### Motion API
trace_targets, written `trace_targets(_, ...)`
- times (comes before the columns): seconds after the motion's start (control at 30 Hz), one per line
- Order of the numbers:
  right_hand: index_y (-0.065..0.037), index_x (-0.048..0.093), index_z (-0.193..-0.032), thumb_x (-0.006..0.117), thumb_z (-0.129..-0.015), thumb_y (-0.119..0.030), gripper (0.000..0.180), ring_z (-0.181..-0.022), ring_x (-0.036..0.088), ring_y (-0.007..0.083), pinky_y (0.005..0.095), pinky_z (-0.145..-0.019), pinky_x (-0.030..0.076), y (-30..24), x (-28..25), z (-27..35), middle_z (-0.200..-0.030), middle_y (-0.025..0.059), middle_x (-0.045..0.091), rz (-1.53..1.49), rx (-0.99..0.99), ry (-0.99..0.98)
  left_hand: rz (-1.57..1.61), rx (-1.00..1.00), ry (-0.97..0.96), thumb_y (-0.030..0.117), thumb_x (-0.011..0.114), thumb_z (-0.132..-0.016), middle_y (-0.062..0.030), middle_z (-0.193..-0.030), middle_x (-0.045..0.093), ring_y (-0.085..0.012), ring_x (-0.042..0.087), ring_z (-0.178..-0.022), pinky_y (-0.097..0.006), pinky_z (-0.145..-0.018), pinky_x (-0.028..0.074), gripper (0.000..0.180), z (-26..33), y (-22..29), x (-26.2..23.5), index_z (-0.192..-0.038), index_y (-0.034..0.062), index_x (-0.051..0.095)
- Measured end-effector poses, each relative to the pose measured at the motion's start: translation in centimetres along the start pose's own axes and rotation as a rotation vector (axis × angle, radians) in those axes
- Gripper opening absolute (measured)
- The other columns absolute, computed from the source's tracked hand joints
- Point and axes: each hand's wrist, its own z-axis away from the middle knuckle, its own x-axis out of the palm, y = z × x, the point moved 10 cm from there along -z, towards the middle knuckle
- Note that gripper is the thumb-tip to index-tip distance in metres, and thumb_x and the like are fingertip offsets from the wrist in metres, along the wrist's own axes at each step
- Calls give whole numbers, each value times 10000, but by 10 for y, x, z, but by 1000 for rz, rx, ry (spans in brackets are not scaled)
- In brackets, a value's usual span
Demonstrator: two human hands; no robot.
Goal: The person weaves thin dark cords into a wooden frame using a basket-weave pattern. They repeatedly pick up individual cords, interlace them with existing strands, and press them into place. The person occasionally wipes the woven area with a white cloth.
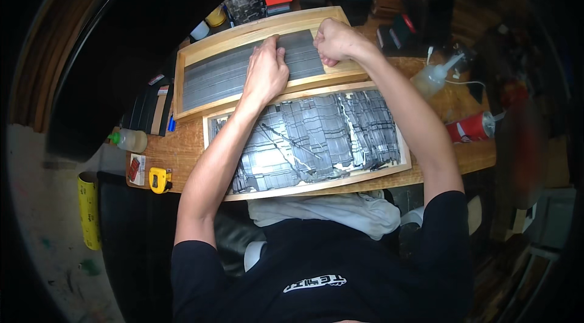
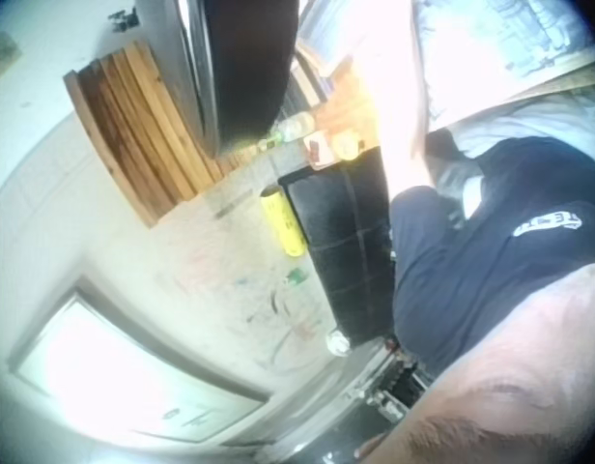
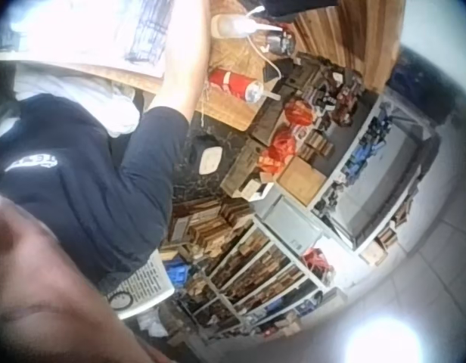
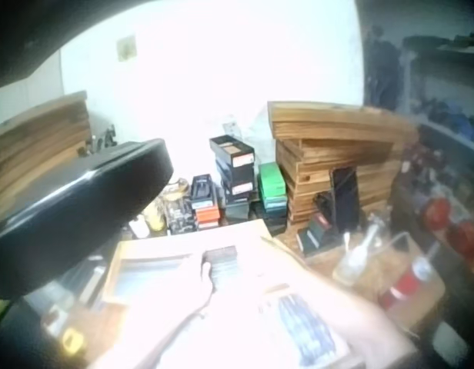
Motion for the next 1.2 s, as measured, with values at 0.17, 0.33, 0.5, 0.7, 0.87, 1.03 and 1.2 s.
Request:
trace_targets(0.17, 17, 719, -929, 575, -1043, -205, 288, -684, 692, 177, 330, -653, 581, -11, -1, 5, -818, 104, 737, 131, 3, -86, -39, 5, 47, 123, 493, -1041, -317, -1294, 651, -449, 596, -1284, -530, -1195, 370, 371, 3, -1, -5, -1334, -89, 579)
trace_targets(0.33, 49, 777, -965, 637, -868, -215, 315, -898, 745, 295, 409, -841, 565, -47, 23, -9, -946, 255, 765, 298, -129, -81, 119, -134, 182, 186, 445, -1081, -328, -1260, 665, -451, 629, -1236, -494, -1085, 479, 397, 6, -16, -24, -1338, -86, 580)
trace_targets(0.5, 3, 759, -898, 556, -907, -195, 283, -692, 643, 223, 384, -677, 510, -87, 61, -15, -769, 133, 707, 255, -176, -41, 291, -228, 426, 418, 349, -1130, -271, -1208, 699, -389, 656, -1186, -455, -1018, 493, 544, 12, -28, -47, -1318, -7, 632)
trace_targets(0.7, -3, 682, -1322, 608, -1033, -222, 370, -868, 723, 193, 354, -846, 566, -102, 48, 44, -959, 143, 769, -146, -410, 45, 474, -125, 614, 472, 286, -1145, -210, -1219, 714, -304, 661, -1157, -402, -1036, 477, 634, 18, -45, -62, -1308, -50, 605)
trace_targets(0.87, 8, 742, -1016, 673, -1021, -223, 241, -750, 612, 99, 288, -688, 509, -58, 22, 162, -843, 26, 700, -98, -404, 143, 601, 95, 564, 232, 533, -1111, -115, -1049, 750, -150, 672, -979, -287, -905, 514, 308, 43, -33, -83, -1233, -19, 661)
trace_targets(1.03, 3, 735, -1004, 730, -944, -87, 108, -611, 515, 73, 258, -572, 423, 24, 42, 264, -788, 18, 646, -120, -281, 281, 232, 256, -38, 93, 689, -1001, -81, -916, 743, -142, 680, -864, -290, -782, 543, 130, 106, 25, -96, -1070, 1, 749)
trace_targets(1.2, 20, 722, -1017, 729, -952, -30, 82, -626, 498, 26, 198, -573, 403, 94, 55, 326, -796, -15, 622, -358, -55, 485, 89, 65, 151, 65, 703, -965, -102, -924, 752, -184, 691, -849, -298, -764, 555, 123, 169, -33, -155, -1035, -13, 767)
